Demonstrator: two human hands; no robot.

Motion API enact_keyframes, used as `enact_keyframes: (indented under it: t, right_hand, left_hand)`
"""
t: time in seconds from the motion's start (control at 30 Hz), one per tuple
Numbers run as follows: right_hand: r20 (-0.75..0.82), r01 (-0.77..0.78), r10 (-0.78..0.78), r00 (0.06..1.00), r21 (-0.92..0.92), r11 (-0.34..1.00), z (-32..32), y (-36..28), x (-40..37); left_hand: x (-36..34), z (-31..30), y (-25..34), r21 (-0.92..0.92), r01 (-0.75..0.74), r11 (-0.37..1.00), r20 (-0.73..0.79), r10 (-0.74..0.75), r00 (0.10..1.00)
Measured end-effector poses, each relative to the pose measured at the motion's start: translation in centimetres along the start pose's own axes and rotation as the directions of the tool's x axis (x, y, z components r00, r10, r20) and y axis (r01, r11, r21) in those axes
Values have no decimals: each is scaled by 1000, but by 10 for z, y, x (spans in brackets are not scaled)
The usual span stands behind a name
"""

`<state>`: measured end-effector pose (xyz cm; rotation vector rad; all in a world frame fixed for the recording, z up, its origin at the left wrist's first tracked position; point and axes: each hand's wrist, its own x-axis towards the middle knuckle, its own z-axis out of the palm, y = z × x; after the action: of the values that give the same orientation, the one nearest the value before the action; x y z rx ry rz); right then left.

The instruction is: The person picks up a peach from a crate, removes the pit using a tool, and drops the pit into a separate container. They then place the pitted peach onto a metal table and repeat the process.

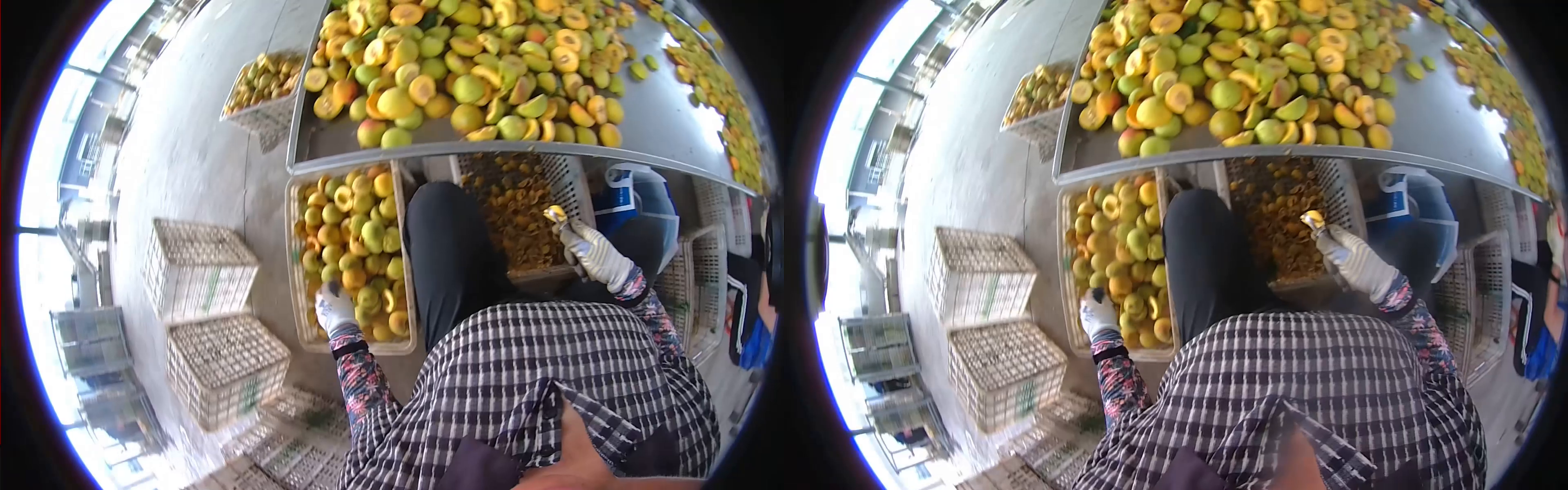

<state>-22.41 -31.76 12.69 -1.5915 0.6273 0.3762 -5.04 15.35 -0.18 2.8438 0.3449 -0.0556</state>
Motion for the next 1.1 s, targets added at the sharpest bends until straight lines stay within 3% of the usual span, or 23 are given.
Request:
enact_keyframes:
  t: [0.03, 0.1, 0.13, 0.2, 0.23, 0.27, 0.3, 0.33, 0.4, 0.47, 0.53, 0.6, 0.67, 0.73, 0.77, 0.8, 0.83, 0.87, 0.93, 1.0, 1.1]
  right_hand:
    - [-38, -31, 30, 999, -19, 999, 1, -2, 0]
    - [-41, 62, -67, 997, -102, 993, -4, 16, 10]
    - [-27, 131, -137, 990, -172, 976, -7, 25, 17]
    - [-43, 286, -371, 928, -557, 780, -9, 35, 23]
    - [-48, 262, -365, 930, -609, 749, -9, 40, 28]
    - [-54, 236, -357, 932, -658, 715, -10, 42, 31]
    - [-77, 133, -237, 968, -642, 755, -7, 24, 23]
    - [-86, 161, -276, 957, -635, 756, -9, 27, 23]
    - [-101, 218, -354, 930, -624, 751, -13, 44, 31]
    - [-139, 261, -449, 883, -649, 714, -16, 55, 34]
    - [-137, 280, -496, 858, -685, 673, -17, 57, 34]
    - [-131, 332, -503, 854, -607, 722, -18, 66, 39]
    - [-150, 317, -481, 864, -580, 750, -15, 60, 37]
    - [-155, 321, -448, 880, -499, 805, -15, 47, 31]
    - [-158, 321, -431, 889, -455, 830, -16, 44, 30]
    - [-155, 356, -498, 853, -526, 772, -16, 45, 34]
    - [-147, 380, -560, 815, -594, 709, -17, 50, 40]
    - [-132, 395, -615, 777, -660, 640, -18, 54, 43]
    - [-140, 420, -649, 747, -657, 626, -11, 30, 32]
    - [-172, 416, -655, 736, -648, 638, -8, 16, 23]
    - [-179, 455, -630, 756, -548, 702, -8, -3, 19]
  left_hand:
    - [11, -6, 22, -269, -153, 951, -94, 132, 987]
    - [25, -31, 99, -532, -447, 719, -267, 358, 895]
    - [35, -31, 131, -593, -493, 636, -278, 413, 867]
    - [36, -54, 214, -452, -700, 553, -314, 636, 705]
    - [41, -48, 250, -498, -750, 435, -361, 682, 636]
    - [30, -60, 285, -478, -749, 459, -285, 725, 627]
    - [35, -52, 314, -507, -764, 399, -225, 794, 564]
    - [35, -44, 342, -548, -741, 388, -140, 830, 539]
    - [28, -41, 387, -382, -659, 648, 345, 761, 549]
    - [17, -25, 407, -115, -732, 672, 434, 696, 571]
    - [23, -20, 412, -201, -667, 717, 488, 664, 567]
    - [36, -12, 403, -338, -639, 690, 410, 720, 560]
    - [46, -12, 396, -496, -549, 673, 327, 731, 600]
    - [55, -3, 384, -880, -163, 447, 250, 726, 641]
    - [42, -18, 380, -951, 63, 303, 269, 707, 654]
    - [28, -34, 374, -949, 283, 136, 296, 690, 661]
    - [27, -32, 364, -883, 469, 11, 296, 788, 539]
    - [14, -37, 358, -785, 616, -67, 292, 837, 463]
    - [-6, -29, 346, -586, 803, -104, 343, 866, 363]
    - [-29, -23, 344, -499, 850, -167, 377, 841, 387]
    - [-54, -23, 344, -404, 901, -158, 388, 862, 325]
